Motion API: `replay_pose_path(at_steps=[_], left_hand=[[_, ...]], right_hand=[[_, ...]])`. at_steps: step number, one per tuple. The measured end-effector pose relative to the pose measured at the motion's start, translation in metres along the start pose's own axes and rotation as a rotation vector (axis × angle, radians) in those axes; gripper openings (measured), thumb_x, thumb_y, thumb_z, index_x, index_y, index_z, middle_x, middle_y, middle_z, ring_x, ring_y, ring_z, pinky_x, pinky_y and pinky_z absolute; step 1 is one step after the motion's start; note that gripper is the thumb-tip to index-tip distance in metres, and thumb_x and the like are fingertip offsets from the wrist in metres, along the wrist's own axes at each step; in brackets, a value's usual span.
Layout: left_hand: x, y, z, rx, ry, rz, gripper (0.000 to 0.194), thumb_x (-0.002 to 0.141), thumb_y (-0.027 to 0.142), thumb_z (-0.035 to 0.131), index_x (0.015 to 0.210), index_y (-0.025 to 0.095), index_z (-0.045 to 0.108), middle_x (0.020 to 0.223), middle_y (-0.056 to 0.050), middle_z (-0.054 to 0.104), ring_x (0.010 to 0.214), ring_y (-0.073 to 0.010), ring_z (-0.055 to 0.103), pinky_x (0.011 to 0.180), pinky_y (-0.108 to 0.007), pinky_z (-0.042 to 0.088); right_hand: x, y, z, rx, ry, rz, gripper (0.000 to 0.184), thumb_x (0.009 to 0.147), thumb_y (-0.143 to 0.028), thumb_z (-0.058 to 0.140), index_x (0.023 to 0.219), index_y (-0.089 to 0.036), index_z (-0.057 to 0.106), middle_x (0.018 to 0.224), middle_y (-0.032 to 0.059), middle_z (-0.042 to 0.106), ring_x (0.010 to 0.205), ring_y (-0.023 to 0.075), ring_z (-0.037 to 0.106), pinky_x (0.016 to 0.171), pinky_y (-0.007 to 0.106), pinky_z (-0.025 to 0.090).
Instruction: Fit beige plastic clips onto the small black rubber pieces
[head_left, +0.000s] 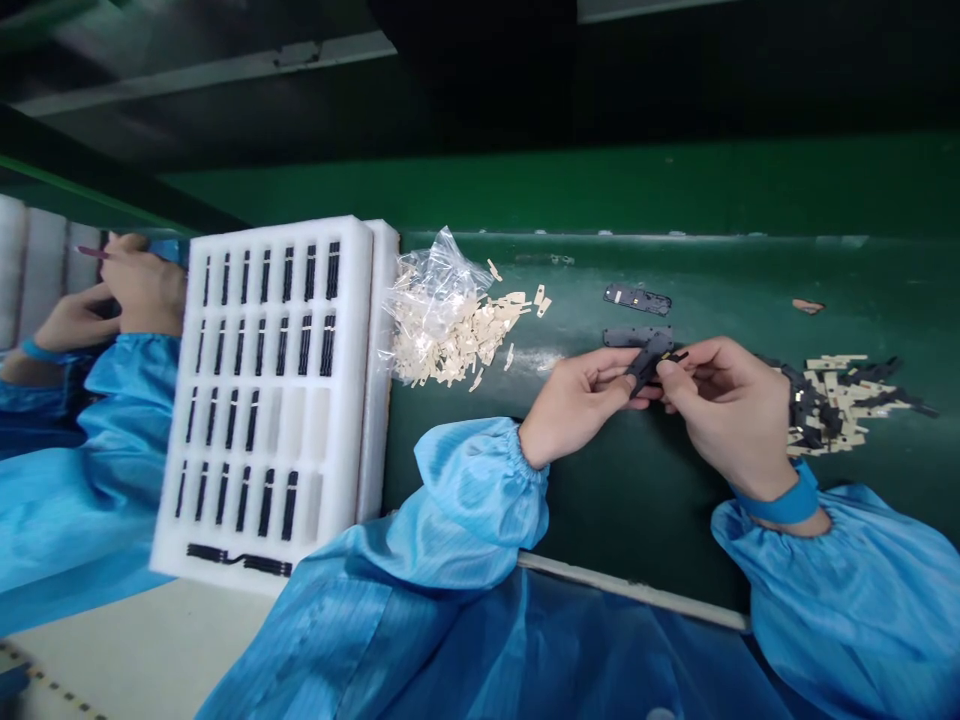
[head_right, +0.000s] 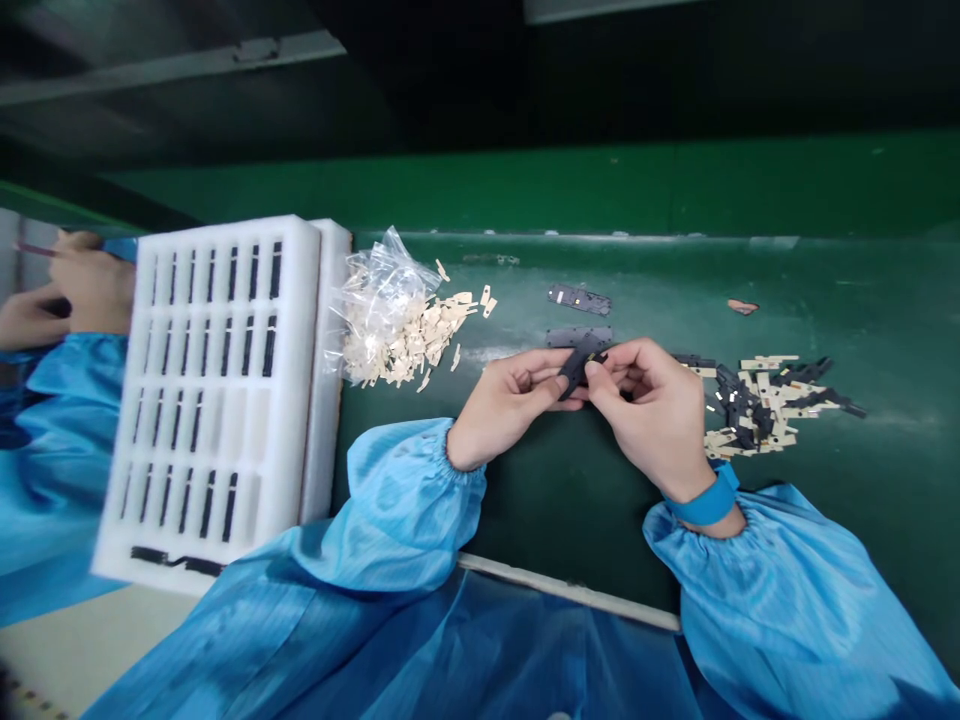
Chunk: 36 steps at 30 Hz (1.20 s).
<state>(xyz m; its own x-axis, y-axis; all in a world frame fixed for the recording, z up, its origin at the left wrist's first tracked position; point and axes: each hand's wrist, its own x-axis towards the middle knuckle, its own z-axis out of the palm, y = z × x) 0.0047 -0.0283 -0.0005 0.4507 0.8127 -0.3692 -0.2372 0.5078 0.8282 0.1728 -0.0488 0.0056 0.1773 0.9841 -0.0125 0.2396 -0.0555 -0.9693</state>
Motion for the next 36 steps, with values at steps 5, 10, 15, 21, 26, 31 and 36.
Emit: replay_pose_path(at_steps=[5, 10, 15, 21, 26, 31, 36], left_hand=[[-0.0018, 0.0057, 0.0024, 0.012, 0.021, 0.000, 0.037, 0.086, 0.029, 0.076, 0.119, 0.013, 0.071, 0.118, -0.012, 0.077, 0.098, -0.0218, 0.077, 0.092, -0.035, 0.063], [-0.0024, 0.0075, 0.0033, 0.002, 0.014, -0.002, 0.033, 0.087, 0.023, 0.073, 0.118, 0.013, 0.072, 0.116, -0.011, 0.078, 0.096, -0.0204, 0.078, 0.093, -0.034, 0.062], [-0.0022, 0.0052, 0.0032, 0.004, 0.025, -0.001, 0.033, 0.087, 0.022, 0.073, 0.120, 0.014, 0.072, 0.116, -0.010, 0.077, 0.098, -0.0206, 0.077, 0.094, -0.034, 0.062], [-0.0020, 0.0057, 0.0032, 0.013, 0.036, -0.002, 0.033, 0.088, 0.021, 0.072, 0.120, 0.013, 0.072, 0.117, -0.011, 0.077, 0.099, -0.0206, 0.077, 0.093, -0.034, 0.062], [-0.0020, 0.0057, 0.0036, 0.012, 0.034, 0.002, 0.033, 0.087, 0.022, 0.073, 0.119, 0.014, 0.072, 0.116, -0.010, 0.077, 0.100, -0.0205, 0.077, 0.094, -0.034, 0.061], [-0.0019, 0.0036, 0.0034, 0.013, 0.034, 0.010, 0.035, 0.086, 0.025, 0.075, 0.119, 0.015, 0.072, 0.115, -0.010, 0.078, 0.101, -0.0221, 0.076, 0.095, -0.036, 0.062], [-0.0019, 0.0027, 0.0032, 0.011, 0.033, 0.008, 0.035, 0.086, 0.025, 0.075, 0.120, 0.014, 0.072, 0.115, -0.011, 0.078, 0.101, -0.0218, 0.077, 0.095, -0.035, 0.061]], right_hand=[[-0.0001, 0.0028, -0.0015, 0.002, -0.013, 0.008, 0.013, 0.086, -0.026, 0.077, 0.082, -0.023, 0.065, 0.067, -0.0006, 0.066, 0.054, 0.0146, 0.062, 0.049, 0.026, 0.053], [0.0002, 0.0023, -0.0012, 0.010, -0.002, 0.000, 0.013, 0.085, -0.026, 0.076, 0.081, -0.023, 0.064, 0.066, -0.0012, 0.066, 0.052, 0.0146, 0.062, 0.049, 0.026, 0.053], [-0.0001, 0.0023, -0.0002, 0.005, -0.006, -0.009, 0.013, 0.085, -0.027, 0.077, 0.082, -0.023, 0.065, 0.066, -0.0011, 0.066, 0.054, 0.0151, 0.063, 0.050, 0.026, 0.052], [-0.0001, 0.0029, 0.0002, -0.003, -0.007, -0.024, 0.016, 0.086, -0.030, 0.078, 0.082, -0.023, 0.065, 0.065, -0.0015, 0.065, 0.053, 0.0143, 0.062, 0.050, 0.026, 0.053], [-0.0005, 0.0042, -0.0001, -0.005, -0.001, -0.012, 0.013, 0.086, -0.028, 0.076, 0.083, -0.023, 0.065, 0.067, -0.0016, 0.066, 0.053, 0.0138, 0.062, 0.051, 0.026, 0.053], [-0.0006, 0.0035, -0.0002, -0.012, -0.004, -0.003, 0.011, 0.086, -0.025, 0.075, 0.083, -0.023, 0.064, 0.065, -0.0019, 0.065, 0.052, 0.0136, 0.061, 0.049, 0.025, 0.052], [-0.0006, 0.0026, -0.0004, -0.022, -0.003, -0.001, 0.011, 0.086, -0.024, 0.075, 0.083, -0.023, 0.064, 0.066, -0.0020, 0.065, 0.053, 0.0132, 0.061, 0.050, 0.025, 0.052]])
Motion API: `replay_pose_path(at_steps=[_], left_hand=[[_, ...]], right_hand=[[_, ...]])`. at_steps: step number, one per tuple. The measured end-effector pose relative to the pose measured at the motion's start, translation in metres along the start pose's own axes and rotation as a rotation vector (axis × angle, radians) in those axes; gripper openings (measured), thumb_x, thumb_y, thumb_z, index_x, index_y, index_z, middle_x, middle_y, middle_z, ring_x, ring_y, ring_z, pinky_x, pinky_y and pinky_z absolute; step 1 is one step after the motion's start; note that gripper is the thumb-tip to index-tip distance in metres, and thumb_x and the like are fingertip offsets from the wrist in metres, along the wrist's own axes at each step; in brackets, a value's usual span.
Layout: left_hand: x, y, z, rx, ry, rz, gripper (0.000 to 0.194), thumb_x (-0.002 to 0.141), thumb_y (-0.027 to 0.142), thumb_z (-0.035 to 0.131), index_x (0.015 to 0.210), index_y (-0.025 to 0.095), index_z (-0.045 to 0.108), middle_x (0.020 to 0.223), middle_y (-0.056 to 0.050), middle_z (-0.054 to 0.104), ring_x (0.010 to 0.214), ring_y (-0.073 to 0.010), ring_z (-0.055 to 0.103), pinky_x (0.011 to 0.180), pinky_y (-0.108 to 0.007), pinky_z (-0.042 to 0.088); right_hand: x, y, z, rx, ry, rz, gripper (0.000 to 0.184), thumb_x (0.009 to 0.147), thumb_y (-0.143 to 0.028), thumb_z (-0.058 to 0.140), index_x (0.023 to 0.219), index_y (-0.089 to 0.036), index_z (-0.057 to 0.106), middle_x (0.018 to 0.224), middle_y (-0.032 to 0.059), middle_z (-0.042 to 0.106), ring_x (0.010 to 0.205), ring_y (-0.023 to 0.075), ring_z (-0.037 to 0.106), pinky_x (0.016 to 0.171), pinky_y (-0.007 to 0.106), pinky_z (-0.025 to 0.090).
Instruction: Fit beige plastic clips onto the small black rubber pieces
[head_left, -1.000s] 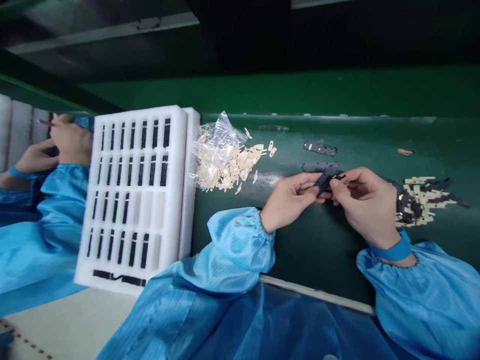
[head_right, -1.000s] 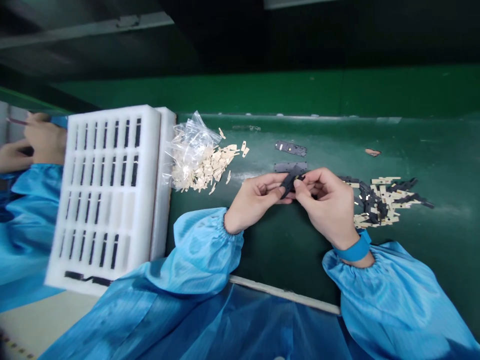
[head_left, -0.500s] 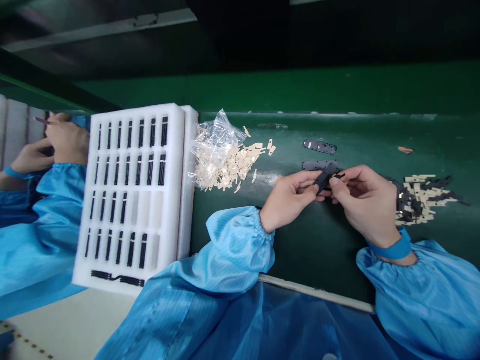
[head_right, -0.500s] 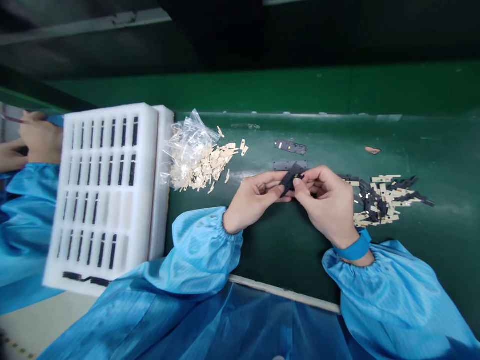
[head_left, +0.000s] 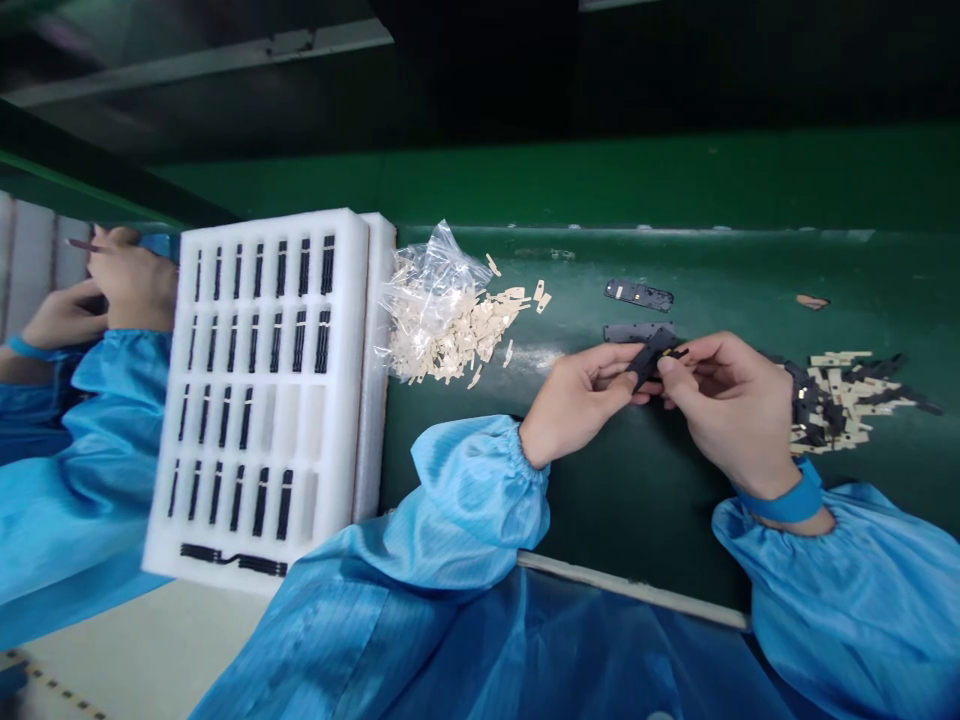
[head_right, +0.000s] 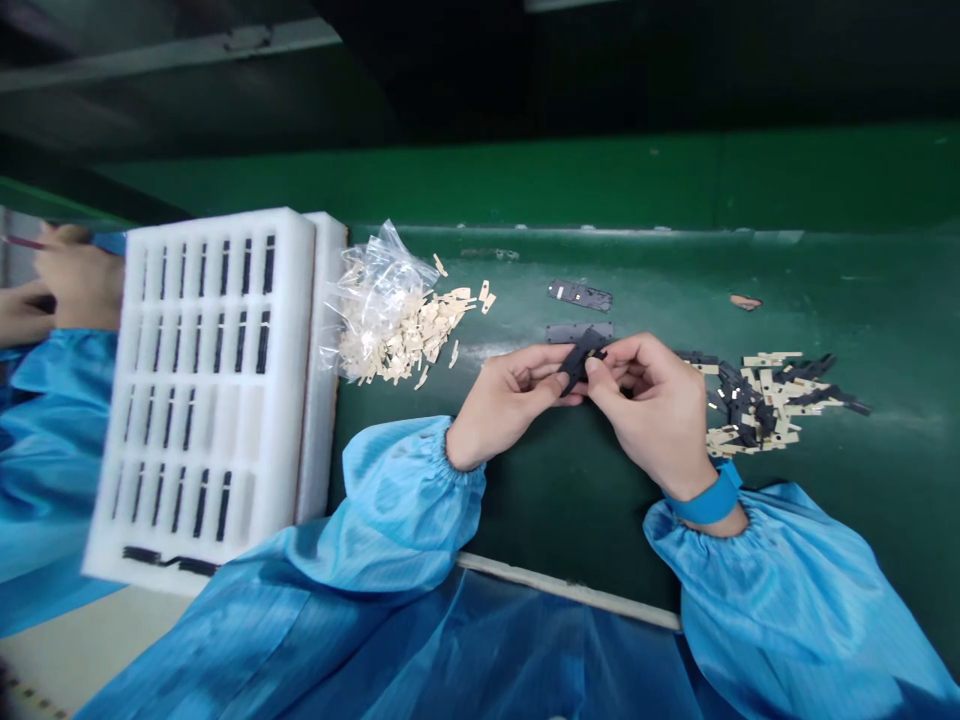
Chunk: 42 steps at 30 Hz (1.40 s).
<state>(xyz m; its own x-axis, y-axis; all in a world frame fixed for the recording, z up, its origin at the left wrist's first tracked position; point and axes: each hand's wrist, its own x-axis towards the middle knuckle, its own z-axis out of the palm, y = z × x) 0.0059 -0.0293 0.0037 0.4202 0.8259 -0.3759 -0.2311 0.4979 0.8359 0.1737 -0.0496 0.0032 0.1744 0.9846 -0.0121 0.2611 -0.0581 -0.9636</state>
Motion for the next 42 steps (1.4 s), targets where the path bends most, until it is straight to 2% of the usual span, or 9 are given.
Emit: replay_pose_path(at_steps=[5, 23, 29, 35, 38, 40, 42], left_hand=[[0.000, 0.001, 0.000, 0.003, 0.009, -0.009, 0.036, 0.086, 0.026, 0.075, 0.121, 0.015, 0.072, 0.121, -0.012, 0.076, 0.102, -0.0218, 0.076, 0.095, -0.035, 0.061], [0.000, 0.002, 0.002, 0.024, 0.026, -0.002, 0.037, 0.084, 0.029, 0.077, 0.117, 0.015, 0.072, 0.113, -0.010, 0.078, 0.101, -0.0220, 0.076, 0.094, -0.036, 0.060], [-0.001, 0.000, 0.006, 0.050, 0.068, 0.045, 0.034, 0.083, 0.030, 0.078, 0.111, 0.013, 0.070, 0.098, -0.007, 0.079, 0.089, -0.0175, 0.075, 0.091, -0.032, 0.059], [-0.002, -0.003, 0.009, 0.078, 0.108, 0.062, 0.025, 0.085, 0.028, 0.076, 0.103, 0.013, 0.067, 0.089, -0.005, 0.078, 0.080, -0.0139, 0.074, 0.082, -0.027, 0.058], [-0.003, -0.002, 0.009, 0.040, 0.091, 0.037, 0.027, 0.084, 0.030, 0.078, 0.101, 0.013, 0.065, 0.086, -0.005, 0.078, 0.078, -0.0144, 0.074, 0.081, -0.028, 0.059], [-0.003, -0.001, 0.009, 0.008, 0.080, 0.013, 0.030, 0.083, 0.033, 0.079, 0.100, 0.013, 0.064, 0.090, -0.007, 0.079, 0.079, -0.0153, 0.075, 0.080, -0.029, 0.059], [-0.004, 0.001, 0.009, -0.010, 0.075, -0.006, 0.033, 0.083, 0.035, 0.080, 0.100, 0.013, 0.063, 0.095, -0.010, 0.079, 0.080, -0.0164, 0.075, 0.078, -0.030, 0.060]], right_hand=[[0.000, -0.001, 0.001, 0.013, -0.005, 0.014, 0.011, 0.086, -0.024, 0.075, 0.083, -0.023, 0.064, 0.066, -0.0018, 0.065, 0.053, 0.0137, 0.061, 0.049, 0.025, 0.052], [-0.001, -0.002, 0.001, -0.120, 0.022, -0.049, 0.011, 0.087, -0.028, 0.074, 0.084, -0.022, 0.065, 0.068, -0.0012, 0.066, 0.052, 0.0136, 0.061, 0.045, 0.025, 0.047], [-0.007, -0.001, 0.002, -0.210, 0.050, -0.154, 0.008, 0.089, -0.026, 0.074, 0.087, -0.023, 0.066, 0.076, 0.0004, 0.068, 0.062, 0.0161, 0.065, 0.057, 0.029, 0.054], [-0.012, -0.007, 0.008, -0.445, 0.138, -0.410, 0.008, 0.091, -0.020, 0.071, 0.089, -0.024, 0.064, 0.078, 0.0021, 0.066, 0.066, 0.0184, 0.062, 0.062, 0.033, 0.053], [-0.011, -0.008, 0.007, -0.505, 0.161, -0.413, 0.013, 0.091, -0.023, 0.071, 0.101, -0.025, 0.064, 0.083, 0.0045, 0.063, 0.073, 0.0216, 0.062, 0.065, 0.036, 0.052], [-0.010, -0.006, 0.004, -0.431, 0.262, -0.378, 0.023, 0.091, -0.028, 0.072, 0.111, -0.025, 0.062, 0.083, 0.0042, 0.058, 0.070, 0.0220, 0.060, 0.063, 0.038, 0.051], [-0.009, -0.004, 0.001, -0.268, 0.389, -0.343, 0.024, 0.094, -0.031, 0.069, 0.116, -0.026, 0.061, 0.083, 0.0040, 0.056, 0.066, 0.0211, 0.058, 0.062, 0.039, 0.049]])
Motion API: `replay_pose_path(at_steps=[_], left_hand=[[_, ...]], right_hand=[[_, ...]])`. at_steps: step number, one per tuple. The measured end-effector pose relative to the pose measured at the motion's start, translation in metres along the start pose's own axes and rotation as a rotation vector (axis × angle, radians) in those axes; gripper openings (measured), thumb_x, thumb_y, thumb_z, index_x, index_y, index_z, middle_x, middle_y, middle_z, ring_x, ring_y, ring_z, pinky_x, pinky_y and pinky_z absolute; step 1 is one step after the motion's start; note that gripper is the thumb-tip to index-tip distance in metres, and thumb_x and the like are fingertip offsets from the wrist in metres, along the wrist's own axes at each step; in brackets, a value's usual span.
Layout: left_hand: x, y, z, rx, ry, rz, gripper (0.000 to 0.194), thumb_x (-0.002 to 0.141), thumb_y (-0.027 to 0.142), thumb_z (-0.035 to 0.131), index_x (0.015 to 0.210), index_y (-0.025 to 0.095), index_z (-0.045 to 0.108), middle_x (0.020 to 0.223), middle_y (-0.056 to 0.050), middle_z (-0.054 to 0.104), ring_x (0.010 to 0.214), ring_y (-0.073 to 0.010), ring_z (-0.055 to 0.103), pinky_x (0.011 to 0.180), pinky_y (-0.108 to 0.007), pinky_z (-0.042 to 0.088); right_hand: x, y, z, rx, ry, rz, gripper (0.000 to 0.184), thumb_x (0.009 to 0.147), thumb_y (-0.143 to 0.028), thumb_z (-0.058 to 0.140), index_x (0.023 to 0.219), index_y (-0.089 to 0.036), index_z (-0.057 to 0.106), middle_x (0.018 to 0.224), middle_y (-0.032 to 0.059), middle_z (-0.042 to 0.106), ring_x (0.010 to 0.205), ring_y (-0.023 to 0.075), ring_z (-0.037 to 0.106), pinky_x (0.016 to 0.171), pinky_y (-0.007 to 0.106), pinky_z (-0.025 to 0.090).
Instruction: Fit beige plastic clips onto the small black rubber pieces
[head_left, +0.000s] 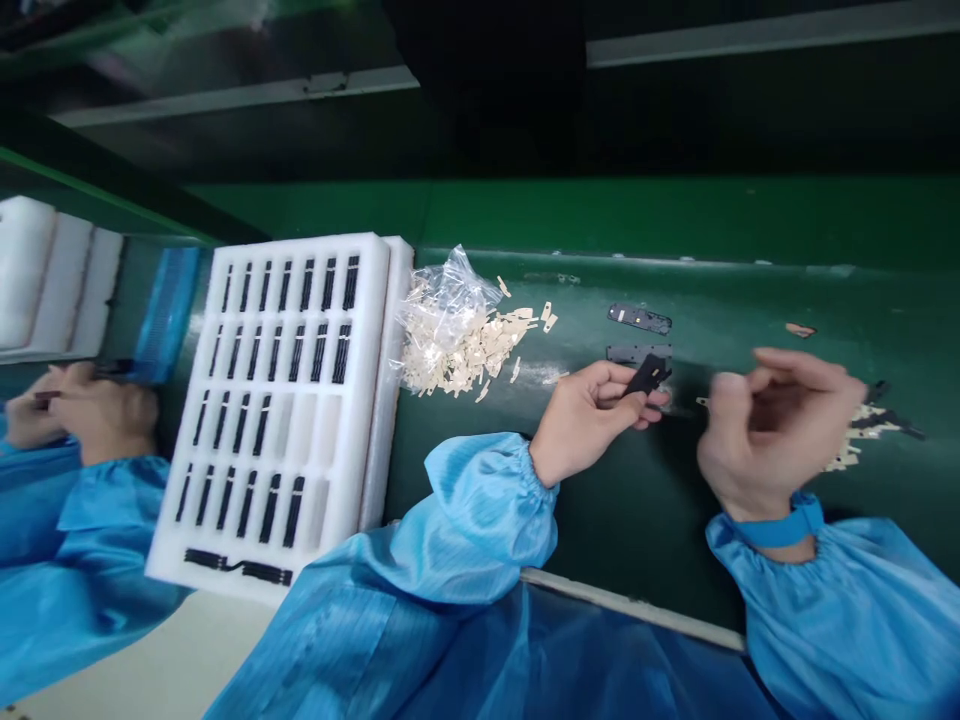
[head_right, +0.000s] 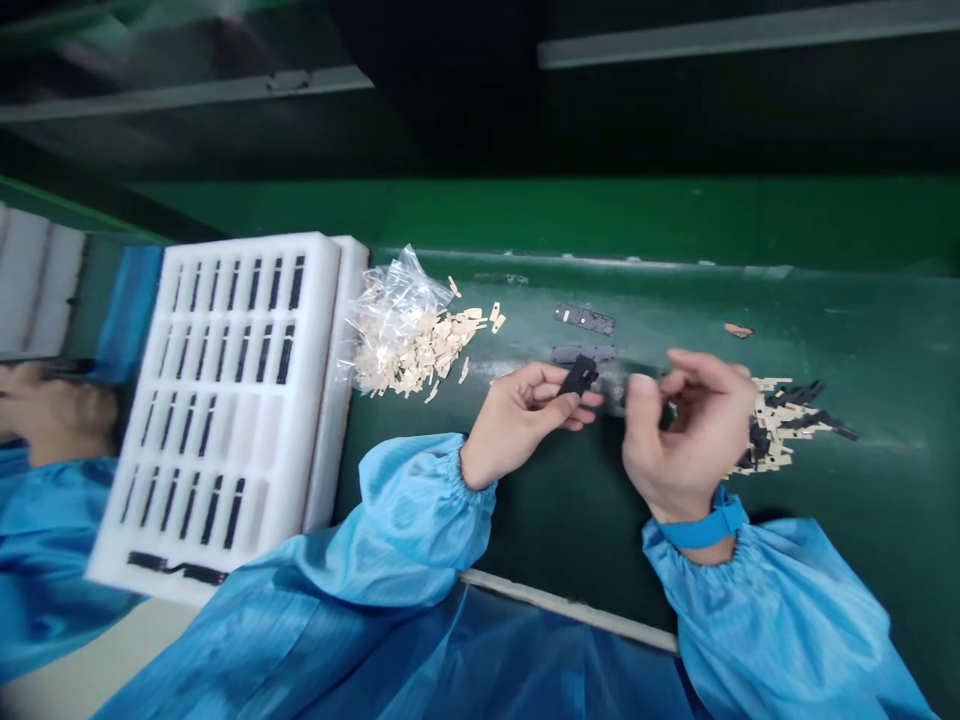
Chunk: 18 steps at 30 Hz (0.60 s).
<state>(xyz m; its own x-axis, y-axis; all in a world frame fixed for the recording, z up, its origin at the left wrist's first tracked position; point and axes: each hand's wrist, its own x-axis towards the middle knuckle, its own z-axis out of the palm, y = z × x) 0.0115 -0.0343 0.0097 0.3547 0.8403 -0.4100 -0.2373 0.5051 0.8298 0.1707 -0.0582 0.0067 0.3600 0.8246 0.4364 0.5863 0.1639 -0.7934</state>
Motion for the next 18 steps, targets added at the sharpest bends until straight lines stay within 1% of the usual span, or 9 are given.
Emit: replay_pose_path(at_steps=[1, 2, 4, 6, 9, 12, 14, 16, 18], left_hand=[[0.000, 0.001, 0.000, -0.004, -0.002, -0.006, 0.034, 0.083, 0.038, 0.080, 0.099, 0.014, 0.062, 0.095, -0.010, 0.079, 0.079, -0.0166, 0.076, 0.075, -0.029, 0.060], [0.000, 0.002, 0.000, -0.009, -0.001, -0.010, 0.035, 0.084, 0.040, 0.079, 0.098, 0.014, 0.060, 0.092, -0.010, 0.079, 0.077, -0.0164, 0.075, 0.072, -0.029, 0.059], [0.000, 0.005, 0.000, -0.015, -0.001, -0.019, 0.037, 0.085, 0.045, 0.076, 0.093, 0.016, 0.056, 0.084, -0.008, 0.078, 0.070, -0.0154, 0.074, 0.066, -0.027, 0.058], [0.001, 0.007, 0.000, -0.016, 0.000, -0.019, 0.037, 0.088, 0.047, 0.073, 0.091, 0.017, 0.053, 0.078, -0.006, 0.077, 0.065, -0.0144, 0.072, 0.063, -0.025, 0.056], [0.001, 0.009, 0.000, 0.010, -0.008, 0.022, 0.030, 0.092, 0.042, 0.068, 0.097, 0.017, 0.051, 0.087, -0.008, 0.078, 0.069, -0.0136, 0.073, 0.064, -0.023, 0.055], [0.000, 0.009, 0.000, 0.080, -0.034, 0.049, 0.023, 0.096, 0.033, 0.064, 0.108, 0.017, 0.052, 0.099, -0.011, 0.078, 0.077, -0.0131, 0.073, 0.064, -0.021, 0.052], [0.000, 0.007, -0.001, 0.130, -0.051, 0.067, 0.023, 0.096, 0.027, 0.062, 0.114, 0.016, 0.053, 0.100, -0.010, 0.078, 0.080, -0.0132, 0.073, 0.065, -0.020, 0.051], [0.000, 0.003, -0.001, 0.172, -0.060, 0.107, 0.026, 0.095, 0.022, 0.061, 0.119, 0.016, 0.054, 0.099, -0.008, 0.077, 0.085, -0.0139, 0.074, 0.071, -0.022, 0.053], [0.000, -0.001, -0.002, 0.214, -0.051, 0.145, 0.027, 0.095, 0.020, 0.060, 0.121, 0.018, 0.055, 0.102, -0.007, 0.077, 0.089, -0.0146, 0.075, 0.080, -0.024, 0.055]], right_hand=[[0.000, 0.002, -0.001, 0.063, 0.044, 0.033, 0.022, 0.095, -0.031, 0.067, 0.115, -0.027, 0.061, 0.085, 0.0047, 0.057, 0.065, 0.0207, 0.059, 0.062, 0.039, 0.049], [-0.001, 0.003, -0.001, 0.104, 0.060, 0.057, 0.019, 0.096, -0.031, 0.066, 0.114, -0.027, 0.061, 0.088, 0.0056, 0.058, 0.064, 0.0206, 0.059, 0.061, 0.039, 0.049], [-0.003, 0.004, 0.000, 0.126, 0.045, 0.081, 0.014, 0.096, -0.031, 0.066, 0.109, -0.027, 0.063, 0.089, 0.0057, 0.061, 0.063, 0.0202, 0.060, 0.060, 0.039, 0.049], [-0.005, 0.006, 0.001, 0.114, 0.027, 0.095, 0.014, 0.096, -0.032, 0.066, 0.108, -0.026, 0.065, 0.084, 0.0036, 0.062, 0.061, 0.0196, 0.061, 0.059, 0.037, 0.049], [-0.006, 0.008, 0.003, 0.108, 0.004, 0.098, 0.015, 0.098, -0.035, 0.063, 0.108, -0.023, 0.065, 0.077, 0.0016, 0.061, 0.060, 0.0190, 0.061, 0.058, 0.035, 0.050], [-0.004, 0.009, 0.002, 0.043, -0.062, 0.055, 0.013, 0.097, -0.033, 0.065, 0.103, -0.022, 0.067, 0.082, 0.0035, 0.065, 0.066, 0.0192, 0.064, 0.062, 0.035, 0.053], [-0.001, 0.006, 0.002, 0.012, -0.157, 0.035, 0.012, 0.096, -0.031, 0.066, 0.103, -0.022, 0.069, 0.089, 0.0049, 0.067, 0.069, 0.0188, 0.066, 0.064, 0.035, 0.054], [0.001, 0.003, 0.002, 0.017, -0.243, 0.024, 0.013, 0.096, -0.028, 0.066, 0.107, -0.022, 0.071, 0.092, 0.0051, 0.068, 0.071, 0.0183, 0.066, 0.065, 0.034, 0.055], [0.001, -0.002, 0.003, 0.010, -0.271, -0.026, 0.015, 0.096, -0.025, 0.066, 0.110, -0.023, 0.071, 0.091, 0.0047, 0.068, 0.071, 0.0185, 0.066, 0.065, 0.034, 0.055]])
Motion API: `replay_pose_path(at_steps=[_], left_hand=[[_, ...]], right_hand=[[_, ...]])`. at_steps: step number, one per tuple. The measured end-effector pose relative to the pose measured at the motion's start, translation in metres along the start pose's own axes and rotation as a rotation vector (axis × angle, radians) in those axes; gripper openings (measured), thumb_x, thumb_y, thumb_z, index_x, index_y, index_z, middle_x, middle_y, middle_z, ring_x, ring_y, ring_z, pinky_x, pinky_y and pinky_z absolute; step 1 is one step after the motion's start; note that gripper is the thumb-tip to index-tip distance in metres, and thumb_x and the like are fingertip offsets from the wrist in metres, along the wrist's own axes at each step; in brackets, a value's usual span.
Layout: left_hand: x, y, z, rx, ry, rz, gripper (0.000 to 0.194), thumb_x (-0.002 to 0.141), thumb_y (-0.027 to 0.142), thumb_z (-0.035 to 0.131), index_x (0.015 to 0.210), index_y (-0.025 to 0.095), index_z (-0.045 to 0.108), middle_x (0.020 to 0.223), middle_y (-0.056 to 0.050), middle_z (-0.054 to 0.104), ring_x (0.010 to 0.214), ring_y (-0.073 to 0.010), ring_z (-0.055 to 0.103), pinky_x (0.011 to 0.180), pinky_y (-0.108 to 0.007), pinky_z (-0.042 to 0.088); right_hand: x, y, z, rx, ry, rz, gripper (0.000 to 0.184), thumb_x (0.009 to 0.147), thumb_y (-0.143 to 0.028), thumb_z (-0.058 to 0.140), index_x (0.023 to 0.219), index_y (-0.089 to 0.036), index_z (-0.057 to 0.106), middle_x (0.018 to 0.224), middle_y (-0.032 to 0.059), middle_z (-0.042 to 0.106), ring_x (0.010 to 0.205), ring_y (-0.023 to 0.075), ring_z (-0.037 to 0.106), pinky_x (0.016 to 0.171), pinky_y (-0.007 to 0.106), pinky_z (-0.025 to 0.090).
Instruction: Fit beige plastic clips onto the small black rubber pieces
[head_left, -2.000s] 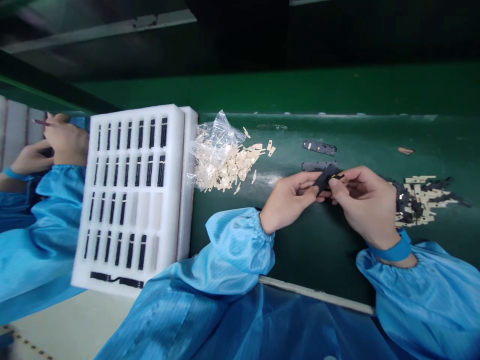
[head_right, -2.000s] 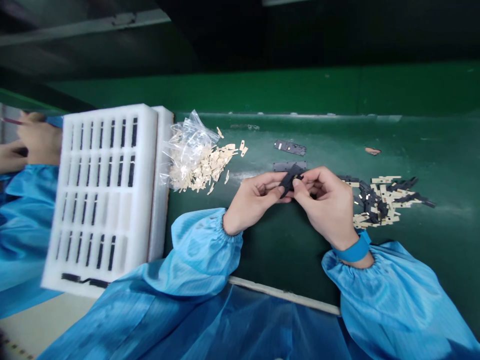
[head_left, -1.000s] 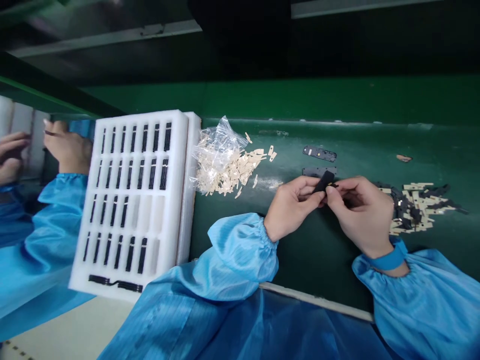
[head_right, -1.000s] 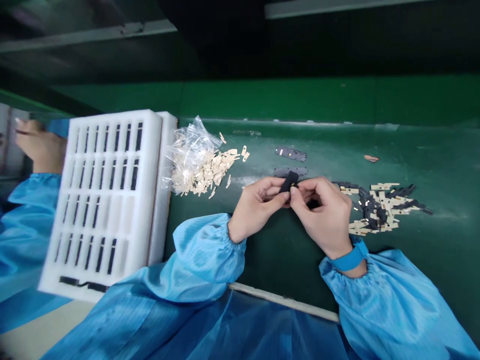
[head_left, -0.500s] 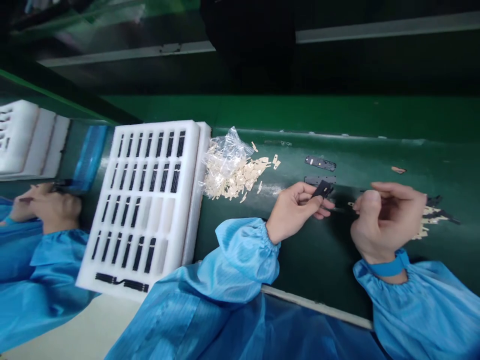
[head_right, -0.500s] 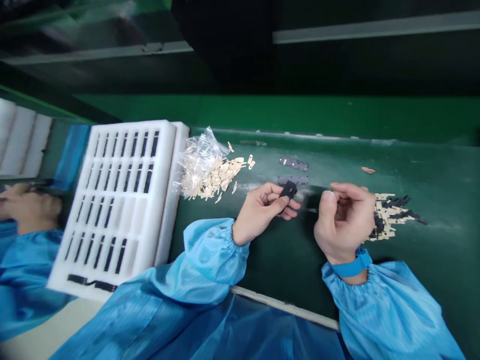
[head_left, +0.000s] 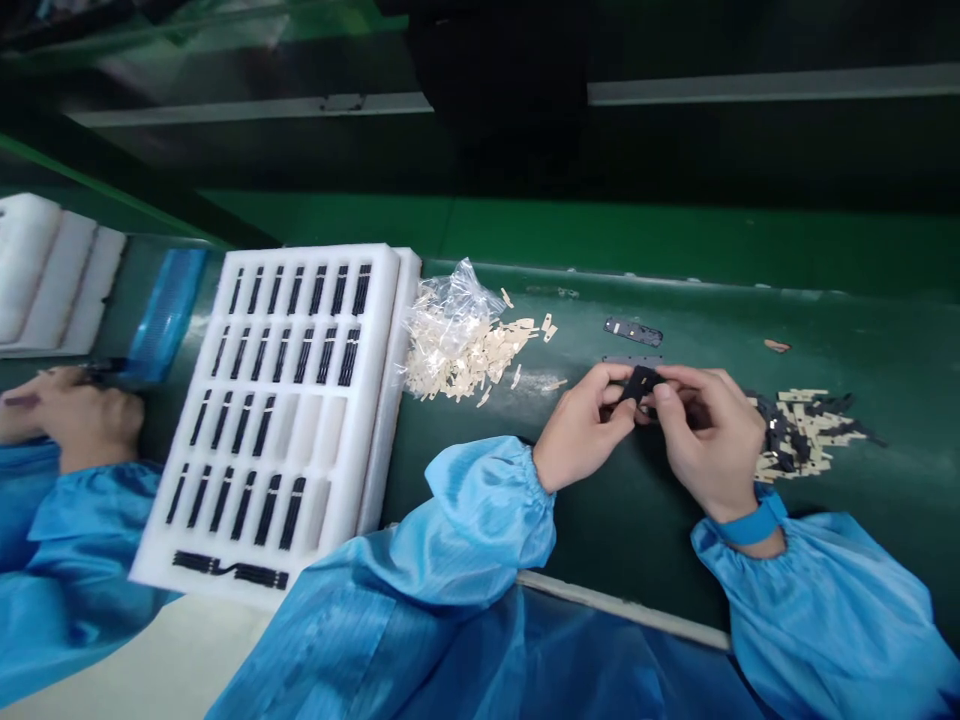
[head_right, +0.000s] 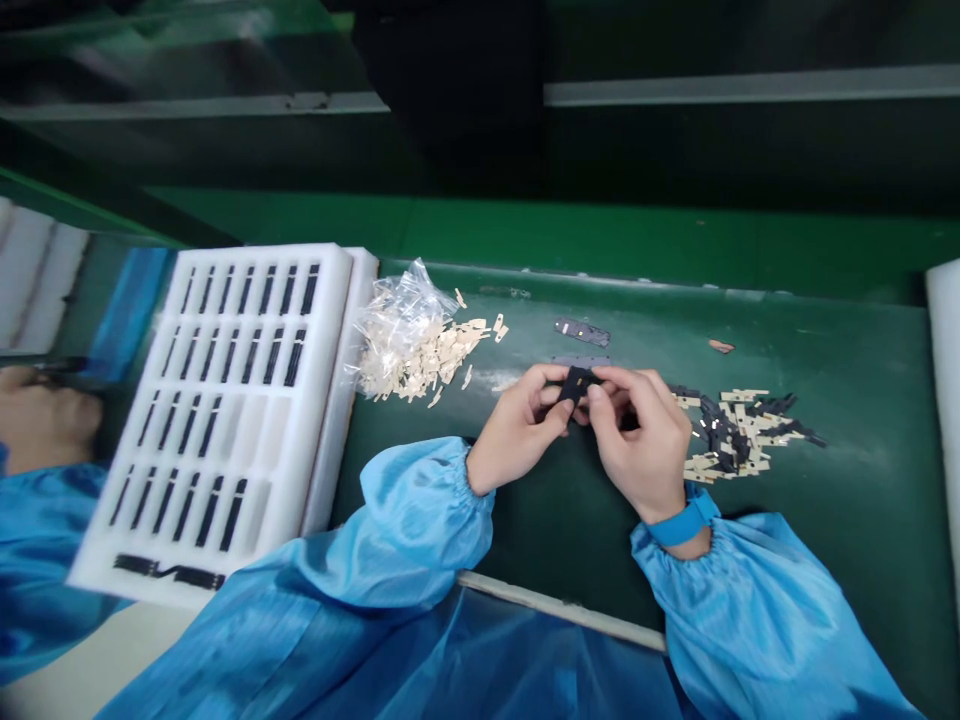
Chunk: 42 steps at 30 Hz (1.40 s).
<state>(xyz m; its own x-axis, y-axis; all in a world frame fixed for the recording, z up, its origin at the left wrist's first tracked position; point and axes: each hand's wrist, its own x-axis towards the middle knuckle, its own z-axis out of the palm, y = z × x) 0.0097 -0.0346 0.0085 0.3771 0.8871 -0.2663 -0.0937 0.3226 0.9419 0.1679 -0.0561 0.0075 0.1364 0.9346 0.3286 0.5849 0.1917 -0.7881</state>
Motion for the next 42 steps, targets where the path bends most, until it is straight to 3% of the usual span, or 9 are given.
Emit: replay_pose_path(at_steps=[4, 9, 15, 19, 29, 33, 35, 38, 42], left_hand=[[-0.003, -0.004, 0.000, 0.116, 0.050, 0.018, 0.025, 0.095, 0.020, 0.058, 0.120, 0.020, 0.056, 0.109, -0.006, 0.077, 0.102, -0.0174, 0.075, 0.090, -0.028, 0.057], [-0.005, -0.005, 0.001, 0.207, 0.117, 0.021, 0.017, 0.095, 0.021, 0.060, 0.111, 0.019, 0.055, 0.110, -0.007, 0.077, 0.104, -0.0185, 0.075, 0.090, -0.028, 0.057], [-0.008, -0.008, 0.008, 0.119, 0.085, 0.002, 0.016, 0.099, 0.027, 0.058, 0.112, 0.019, 0.052, 0.105, -0.008, 0.077, 0.094, -0.0182, 0.076, 0.083, -0.028, 0.057], [-0.012, -0.008, 0.009, 0.243, 0.112, 0.038, 0.015, 0.100, 0.027, 0.058, 0.112, 0.020, 0.053, 0.109, -0.008, 0.077, 0.102, -0.0193, 0.075, 0.085, -0.028, 0.056], [-0.011, -0.014, 0.003, 0.529, 0.166, 0.272, 0.022, 0.099, 0.021, 0.056, 0.120, 0.021, 0.060, 0.111, -0.005, 0.078, 0.100, -0.0165, 0.077, 0.087, -0.026, 0.060], [-0.011, -0.012, -0.003, 0.793, 0.191, 0.435, 0.023, 0.101, 0.023, 0.054, 0.121, 0.022, 0.065, 0.108, -0.004, 0.079, 0.091, -0.0156, 0.077, 0.085, -0.026, 0.060], [-0.011, -0.010, -0.005, 0.892, 0.174, 0.466, 0.024, 0.102, 0.024, 0.052, 0.122, 0.022, 0.065, 0.106, -0.005, 0.079, 0.090, -0.0169, 0.077, 0.083, -0.027, 0.059], [-0.010, -0.009, -0.005, 0.815, 0.138, 0.312, 0.023, 0.100, 0.026, 0.055, 0.121, 0.021, 0.065, 0.102, -0.005, 0.079, 0.088, -0.0181, 0.077, 0.079, -0.028, 0.059], [-0.007, -0.003, -0.002, 0.219, 0.022, -0.006, 0.015, 0.097, 0.025, 0.061, 0.110, 0.017, 0.061, 0.105, -0.008, 0.079, 0.087, -0.0163, 0.077, 0.072, -0.024, 0.060]], right_hand=[[-0.002, -0.006, 0.004, -0.111, 0.044, -0.125, 0.014, 0.093, -0.020, 0.068, 0.106, -0.024, 0.072, 0.086, 0.0044, 0.070, 0.070, 0.0195, 0.065, 0.066, 0.034, 0.055], [-0.004, -0.010, 0.005, -0.115, 0.032, -0.135, 0.008, 0.092, -0.016, 0.068, 0.095, -0.024, 0.069, 0.081, 0.0027, 0.068, 0.066, 0.0172, 0.062, 0.062, 0.032, 0.052], [-0.005, -0.015, 0.007, -0.038, 0.074, 0.091, 0.011, 0.086, -0.018, 0.067, 0.078, -0.023, 0.062, 0.067, -0.0019, 0.059, 0.055, 0.0149, 0.055, 0.052, 0.029, 0.045], [-0.006, -0.015, 0.007, -0.011, 0.079, 0.134, 0.012, 0.084, -0.017, 0.067, 0.075, -0.022, 0.060, 0.063, -0.0035, 0.055, 0.053, 0.0135, 0.051, 0.052, 0.028, 0.042], [-0.006, -0.007, 0.006, 0.070, 0.003, 0.202, 0.011, 0.086, -0.021, 0.068, 0.078, -0.021, 0.059, 0.065, -0.0041, 0.056, 0.055, 0.0122, 0.053, 0.054, 0.026, 0.043], [-0.005, -0.003, 0.005, 0.159, -0.047, 0.290, 0.010, 0.088, -0.025, 0.067, 0.082, -0.021, 0.060, 0.070, -0.0016, 0.061, 0.057, 0.0136, 0.057, 0.052, 0.026, 0.044], [-0.003, -0.005, 0.003, 0.142, -0.050, 0.255, 0.008, 0.089, -0.025, 0.066, 0.083, -0.021, 0.062, 0.071, -0.0008, 0.061, 0.059, 0.0142, 0.058, 0.053, 0.027, 0.045], [0.000, -0.007, -0.001, -0.019, -0.007, 0.083, 0.007, 0.090, -0.026, 0.067, 0.093, -0.021, 0.066, 0.082, 0.0017, 0.062, 0.061, 0.0141, 0.057, 0.057, 0.029, 0.048], [0.000, -0.002, -0.005, -0.029, 0.135, 0.088, 0.027, 0.094, -0.031, 0.067, 0.118, -0.021, 0.065, 0.092, 0.0050, 0.065, 0.062, 0.0148, 0.058, 0.058, 0.031, 0.048]])
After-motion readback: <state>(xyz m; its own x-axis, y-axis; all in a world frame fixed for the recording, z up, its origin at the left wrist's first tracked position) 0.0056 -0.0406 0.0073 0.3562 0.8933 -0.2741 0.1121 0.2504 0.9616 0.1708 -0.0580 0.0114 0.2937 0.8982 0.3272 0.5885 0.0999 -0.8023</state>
